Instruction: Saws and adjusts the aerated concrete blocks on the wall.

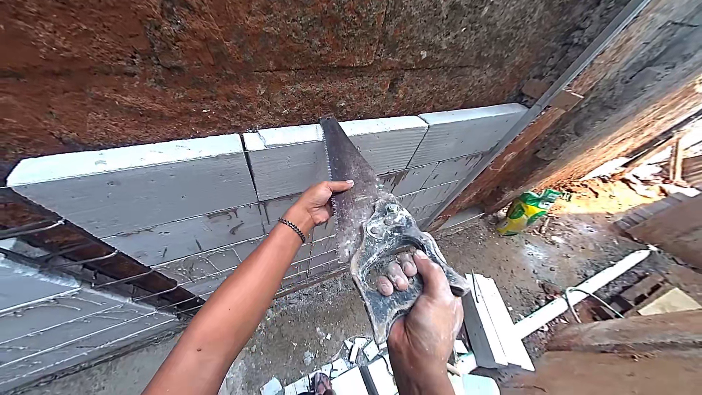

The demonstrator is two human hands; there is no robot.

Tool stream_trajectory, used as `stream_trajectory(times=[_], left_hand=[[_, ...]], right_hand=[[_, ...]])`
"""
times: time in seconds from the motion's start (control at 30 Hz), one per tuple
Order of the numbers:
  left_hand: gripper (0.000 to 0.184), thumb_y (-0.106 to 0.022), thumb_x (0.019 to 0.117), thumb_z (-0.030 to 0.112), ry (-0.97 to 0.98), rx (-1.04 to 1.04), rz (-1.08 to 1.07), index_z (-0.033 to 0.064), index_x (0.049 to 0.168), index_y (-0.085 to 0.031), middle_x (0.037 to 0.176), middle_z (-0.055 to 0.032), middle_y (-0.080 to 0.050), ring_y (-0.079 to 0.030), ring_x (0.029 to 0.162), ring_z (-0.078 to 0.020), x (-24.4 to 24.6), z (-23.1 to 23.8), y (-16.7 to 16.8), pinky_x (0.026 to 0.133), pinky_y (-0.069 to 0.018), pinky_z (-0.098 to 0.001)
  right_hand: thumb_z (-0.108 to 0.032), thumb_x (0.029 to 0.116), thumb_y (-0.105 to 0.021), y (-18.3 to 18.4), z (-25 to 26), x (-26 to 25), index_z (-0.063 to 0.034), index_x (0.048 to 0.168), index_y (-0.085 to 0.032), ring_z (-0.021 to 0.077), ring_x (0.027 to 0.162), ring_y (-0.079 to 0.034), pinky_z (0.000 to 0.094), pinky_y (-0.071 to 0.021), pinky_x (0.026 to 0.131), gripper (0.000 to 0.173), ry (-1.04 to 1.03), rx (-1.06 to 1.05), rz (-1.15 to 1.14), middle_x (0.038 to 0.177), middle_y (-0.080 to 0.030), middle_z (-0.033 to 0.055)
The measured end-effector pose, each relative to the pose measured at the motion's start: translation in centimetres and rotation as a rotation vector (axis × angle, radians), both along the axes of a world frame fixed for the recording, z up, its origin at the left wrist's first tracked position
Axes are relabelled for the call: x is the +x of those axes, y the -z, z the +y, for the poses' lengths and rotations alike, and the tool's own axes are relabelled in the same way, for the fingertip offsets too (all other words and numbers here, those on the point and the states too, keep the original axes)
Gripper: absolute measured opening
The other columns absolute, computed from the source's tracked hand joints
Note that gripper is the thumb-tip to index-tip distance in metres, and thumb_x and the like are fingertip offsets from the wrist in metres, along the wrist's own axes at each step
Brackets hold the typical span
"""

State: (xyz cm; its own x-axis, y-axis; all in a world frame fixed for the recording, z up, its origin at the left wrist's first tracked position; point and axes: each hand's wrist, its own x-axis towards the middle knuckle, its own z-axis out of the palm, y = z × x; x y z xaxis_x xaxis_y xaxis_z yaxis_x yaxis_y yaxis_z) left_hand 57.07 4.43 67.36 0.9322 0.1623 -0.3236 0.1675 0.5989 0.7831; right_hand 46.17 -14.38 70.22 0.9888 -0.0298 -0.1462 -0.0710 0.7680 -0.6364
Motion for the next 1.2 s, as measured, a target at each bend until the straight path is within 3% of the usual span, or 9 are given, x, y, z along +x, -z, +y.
stream_trajectory(times=[0.1, 0.17, 0.3, 0.37, 0.53, 0.73, 0.9, 1.03, 1.2], left_hand=[[0.022, -0.067, 0.0963, 0.019, 0.001, -0.016, 0.0, 0.0058, 0.114, -0.065, 0.096, -0.0094, -0.072, -0.071, 0.078, -0.016, -1.7, 0.0, 0.4, 0.065, -0.0595, -0.0308], [0.024, -0.066, 0.0978, 0.017, 0.004, -0.066, -0.015, 0.0027, 0.117, -0.064, 0.098, -0.0131, -0.073, -0.072, 0.082, -0.0194, -2.6, -0.1, 0.8, 0.071, -0.0611, -0.0337], [0.018, -0.066, 0.0974, 0.016, 0.01, -0.019, 0.037, 0.0068, 0.112, -0.062, 0.092, -0.0069, -0.069, -0.068, 0.075, -0.0135, -0.7, -1.2, -1.1, 0.064, -0.0576, -0.0281], [0.021, -0.068, 0.0955, 0.014, -0.005, -0.032, 0.052, 0.0036, 0.113, -0.064, 0.094, -0.0107, -0.07, -0.069, 0.077, -0.0173, 1.2, -1.4, -1.4, 0.066, -0.0589, -0.0322], [0.024, -0.067, 0.0967, 0.013, -0.069, -0.058, 0.008, -0.0004, 0.116, -0.065, 0.097, -0.0154, -0.072, -0.072, 0.081, -0.0212, -0.7, -1.0, 0.2, 0.071, -0.0604, -0.0352], [0.027, -0.073, 0.0917, 0.013, -0.102, -0.002, 0.076, 0.0023, 0.115, -0.064, 0.097, -0.0129, -0.071, -0.069, 0.08, -0.0202, 1.8, -1.5, -0.1, 0.067, -0.0583, -0.0353], [0.024, -0.068, 0.0957, 0.01, -0.103, -0.085, 0.036, -0.0021, 0.116, -0.064, 0.097, -0.0167, -0.072, -0.072, 0.082, -0.0226, -0.8, -1.5, -0.1, 0.072, -0.0608, -0.0363], [0.028, -0.072, 0.092, 0.014, -0.095, -0.032, 0.069, 0.0036, 0.116, -0.064, 0.098, -0.0124, -0.071, -0.07, 0.079, -0.0193, 1.0, -1.4, -0.4, 0.066, -0.0587, -0.0346], [0.024, -0.07, 0.0945, 0.01, -0.155, -0.085, 0.038, -0.0012, 0.115, -0.064, 0.097, -0.0165, -0.072, -0.072, 0.08, -0.0223, -1.7, -1.3, 0.3, 0.07, -0.0604, -0.0357]], right_hand=[[-0.008, 0.1083, -0.037, 0.5, -0.2, -1.8, -0.0045, 0.091, -0.052, 0.0098, 0.039, -0.054, 0.0261, -0.052, 0.037, 0.024, -0.006, -0.036, 0.007, 0.056, -0.051, 0.0009], [-0.009, 0.1065, -0.034, 1.0, -0.4, -3.1, -0.0052, 0.085, -0.054, 0.01, 0.039, -0.054, 0.026, -0.0519, 0.037, 0.029, -0.011, -0.051, -0.018, 0.055, -0.052, 0.0007], [-0.009, 0.1075, -0.034, 0.7, 0.8, -1.7, -0.0064, 0.081, -0.053, 0.0096, 0.039, -0.054, 0.0256, -0.0516, 0.037, 0.033, 0.086, -0.026, -0.064, 0.053, -0.052, 0.0], [-0.009, 0.1073, -0.036, 0.0, 1.2, -0.2, -0.0072, 0.079, -0.053, 0.0091, 0.039, -0.053, 0.0243, -0.0503, 0.037, 0.033, 0.102, -0.015, -0.028, 0.053, -0.051, -0.0003], [-0.012, 0.1072, -0.034, 0.1, -0.5, -1.7, -0.0077, 0.076, -0.054, 0.0088, 0.04, -0.055, 0.0242, -0.0513, 0.039, 0.038, -0.044, 0.028, 0.042, 0.053, -0.052, -0.0008], [-0.012, 0.1068, -0.036, 0.0, -0.9, 1.6, -0.0086, 0.077, -0.053, 0.0069, 0.038, -0.051, 0.0208, -0.0483, 0.037, 0.034, 0.012, 0.043, 0.086, 0.054, -0.051, -0.0015], [-0.013, 0.1067, -0.034, -0.4, -1.7, -0.7, -0.0085, 0.075, -0.055, 0.0079, 0.04, -0.054, 0.0235, -0.0506, 0.038, 0.038, -0.069, 0.016, 0.058, 0.053, -0.051, -0.0013], [-0.011, 0.1065, -0.035, -0.6, -0.4, 1.1, -0.0085, 0.076, -0.052, 0.0075, 0.038, -0.051, 0.0222, -0.0489, 0.037, 0.035, 0.012, 0.014, 0.065, 0.054, -0.05, -0.0013], [-0.015, 0.1074, -0.032, -0.6, -1.9, -1.2, -0.0083, 0.073, -0.054, 0.008, 0.04, -0.054, 0.0227, -0.0507, 0.039, 0.041, -0.118, 0.077, 0.096, 0.053, -0.051, -0.0018]])
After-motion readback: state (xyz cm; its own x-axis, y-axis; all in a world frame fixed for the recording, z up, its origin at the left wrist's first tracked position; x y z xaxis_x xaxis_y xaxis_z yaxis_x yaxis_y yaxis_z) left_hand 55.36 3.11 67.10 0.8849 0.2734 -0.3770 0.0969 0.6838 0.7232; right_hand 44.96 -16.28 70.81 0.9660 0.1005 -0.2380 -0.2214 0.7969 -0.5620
